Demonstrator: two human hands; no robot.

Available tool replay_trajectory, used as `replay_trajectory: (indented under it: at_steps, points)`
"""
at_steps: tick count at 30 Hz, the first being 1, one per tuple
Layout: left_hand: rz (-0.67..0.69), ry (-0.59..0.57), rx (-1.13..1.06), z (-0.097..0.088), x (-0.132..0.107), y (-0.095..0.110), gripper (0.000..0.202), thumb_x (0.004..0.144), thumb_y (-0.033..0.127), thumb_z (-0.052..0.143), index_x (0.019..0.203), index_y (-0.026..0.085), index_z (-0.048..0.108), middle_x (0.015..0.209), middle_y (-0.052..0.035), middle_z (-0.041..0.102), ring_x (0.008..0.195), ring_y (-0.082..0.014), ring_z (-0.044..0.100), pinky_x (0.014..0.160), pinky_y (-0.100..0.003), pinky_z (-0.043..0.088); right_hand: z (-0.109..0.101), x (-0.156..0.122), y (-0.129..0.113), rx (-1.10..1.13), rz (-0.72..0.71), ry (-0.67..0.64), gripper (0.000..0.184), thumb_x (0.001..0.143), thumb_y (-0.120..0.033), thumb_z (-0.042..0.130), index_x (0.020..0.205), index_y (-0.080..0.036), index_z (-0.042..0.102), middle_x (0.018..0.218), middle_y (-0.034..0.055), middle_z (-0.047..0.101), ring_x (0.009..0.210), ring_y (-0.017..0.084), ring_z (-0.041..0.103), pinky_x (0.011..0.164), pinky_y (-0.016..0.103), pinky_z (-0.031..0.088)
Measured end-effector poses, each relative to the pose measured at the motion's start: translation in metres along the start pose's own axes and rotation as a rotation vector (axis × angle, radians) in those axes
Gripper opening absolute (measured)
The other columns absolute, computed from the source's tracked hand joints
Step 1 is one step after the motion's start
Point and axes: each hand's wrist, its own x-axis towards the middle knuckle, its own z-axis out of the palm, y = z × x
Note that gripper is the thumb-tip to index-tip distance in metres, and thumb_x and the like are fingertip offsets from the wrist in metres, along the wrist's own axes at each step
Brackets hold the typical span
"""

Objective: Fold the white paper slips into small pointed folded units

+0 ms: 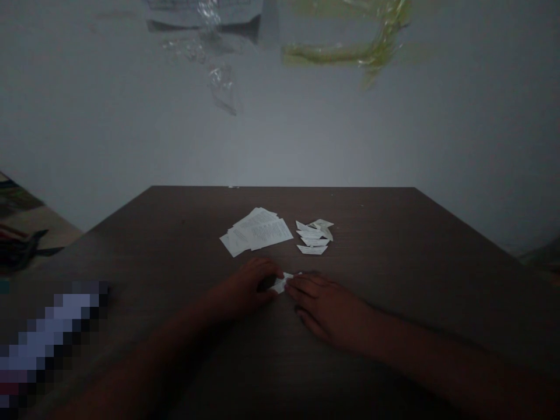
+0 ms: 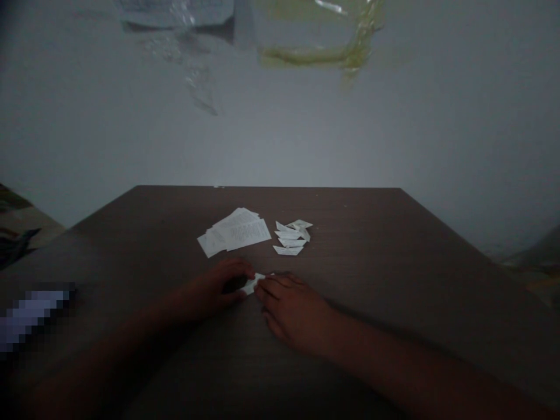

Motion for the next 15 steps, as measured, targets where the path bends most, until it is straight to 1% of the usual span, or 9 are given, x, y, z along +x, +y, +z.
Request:
replay_trajectory:
  at_steps: [3, 5, 9, 12, 15]
  points:
    - [0.021, -0.077, -0.039, -0.006, -0.001, 0.002, 0.036, 0.093, 0.015, 0.074, 0.125, 0.028, 0.080, 0.136, -0.0069, 0.077, 0.131, -0.0299, 0.071, 0.120, -0.047, 0.054, -0.001, 0.001, 0.002, 0.006, -0.010, -0.007, 0.051, 0.109, -0.022, 0.065, 0.159, -0.011, 0.066, 0.155, 0.0230, 0.073, 0.146, 0.037, 0.069, 0.127, 0.060, 0.055]
    - [0.035, -0.099, -0.067, -0.008, -0.002, 0.003, 0.032, 0.096, 0.015, 0.071, 0.123, 0.028, 0.082, 0.132, -0.0063, 0.078, 0.127, -0.0287, 0.073, 0.118, -0.047, 0.056, -0.002, 0.001, 0.004, 0.019, -0.008, -0.004, 0.049, 0.110, -0.023, 0.065, 0.158, -0.012, 0.067, 0.152, 0.0230, 0.074, 0.142, 0.037, 0.071, 0.128, 0.062, 0.053]
    - [0.074, -0.106, -0.108, -0.006, -0.001, 0.003, 0.027, 0.099, 0.014, 0.070, 0.116, 0.028, 0.085, 0.129, -0.0057, 0.081, 0.124, -0.0271, 0.076, 0.115, -0.045, 0.058, -0.002, 0.001, 0.009, 0.051, -0.026, 0.005, 0.046, 0.111, -0.023, 0.064, 0.155, -0.014, 0.069, 0.151, 0.0209, 0.075, 0.142, 0.036, 0.071, 0.130, 0.064, 0.051]
    - [0.099, -0.104, -0.091, -0.003, 0.003, 0.001, 0.025, 0.097, 0.012, 0.072, 0.110, 0.027, 0.087, 0.123, -0.0053, 0.083, 0.120, -0.0269, 0.077, 0.114, -0.045, 0.059, -0.001, -0.001, 0.011, 0.050, -0.038, -0.001, 0.047, 0.111, -0.024, 0.064, 0.157, -0.014, 0.067, 0.156, 0.0229, 0.072, 0.148, 0.037, 0.068, 0.130, 0.064, 0.050]
    - [0.098, -0.100, -0.093, -0.002, 0.005, 0.001, 0.022, 0.096, 0.012, 0.074, 0.108, 0.026, 0.086, 0.120, -0.0059, 0.083, 0.115, -0.0266, 0.079, 0.111, -0.044, 0.060, 0.000, -0.003, 0.008, 0.032, -0.043, -0.006, 0.049, 0.112, -0.025, 0.065, 0.159, -0.013, 0.067, 0.160, 0.0254, 0.069, 0.154, 0.040, 0.063, 0.130, 0.066, 0.050]
